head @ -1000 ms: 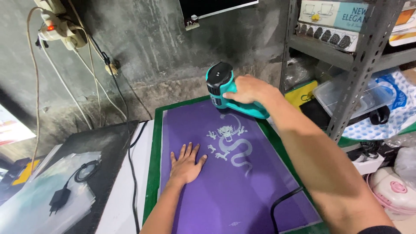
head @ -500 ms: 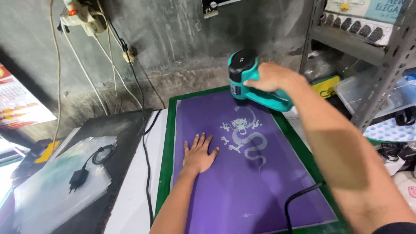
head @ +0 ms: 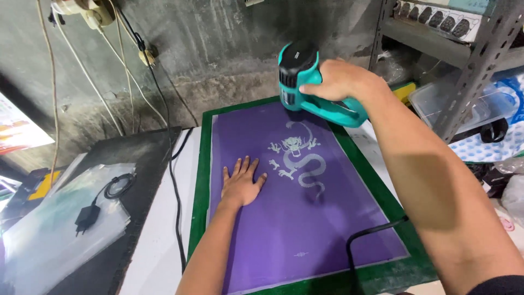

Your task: The person is rubbing the surface of a screen printing frame with their hands to smooth or check it, and then uses a heat gun to dry the screen.

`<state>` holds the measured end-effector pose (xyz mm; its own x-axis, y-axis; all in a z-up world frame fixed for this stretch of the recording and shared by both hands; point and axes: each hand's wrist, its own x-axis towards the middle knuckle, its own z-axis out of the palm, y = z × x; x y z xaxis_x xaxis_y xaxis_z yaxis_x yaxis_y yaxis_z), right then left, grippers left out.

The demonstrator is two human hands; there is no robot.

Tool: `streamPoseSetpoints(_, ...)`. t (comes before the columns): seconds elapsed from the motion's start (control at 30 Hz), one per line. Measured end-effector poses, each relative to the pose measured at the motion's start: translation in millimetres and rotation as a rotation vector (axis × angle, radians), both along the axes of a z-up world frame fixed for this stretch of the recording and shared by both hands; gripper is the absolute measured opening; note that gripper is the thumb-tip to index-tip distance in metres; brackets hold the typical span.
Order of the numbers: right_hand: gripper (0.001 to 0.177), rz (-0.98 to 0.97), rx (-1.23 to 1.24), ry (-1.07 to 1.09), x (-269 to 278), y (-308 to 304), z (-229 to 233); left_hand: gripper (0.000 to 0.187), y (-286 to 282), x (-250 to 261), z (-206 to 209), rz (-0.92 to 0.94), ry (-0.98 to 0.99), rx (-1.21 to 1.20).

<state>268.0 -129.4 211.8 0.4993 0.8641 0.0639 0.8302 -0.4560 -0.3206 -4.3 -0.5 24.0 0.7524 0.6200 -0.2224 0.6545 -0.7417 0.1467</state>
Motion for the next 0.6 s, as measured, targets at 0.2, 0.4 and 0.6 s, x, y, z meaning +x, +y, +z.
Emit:
streamPoseSetpoints(0.2, 0.075, -0.024, -0.117, -0.049, -1.4, -16.2, 3.2, 0.068, 3.2, 3.8, 2.3, -0.013, -0.014, 0.002)
streamPoseSetpoints(0.4, 0.065, -0.005, -0.045, 0.006, -1.1, -35.7, 18.3, 0.069, 1.8, -0.4, 1.5, -0.013, -0.008, 0.001)
streamPoseSetpoints(0.6, 0.072, -0.043, -0.085, -0.074, -18.0, -49.5, 31.8, 0.069, 4.7, 2.8, -1.6, -0.016, -0.002, 0.009)
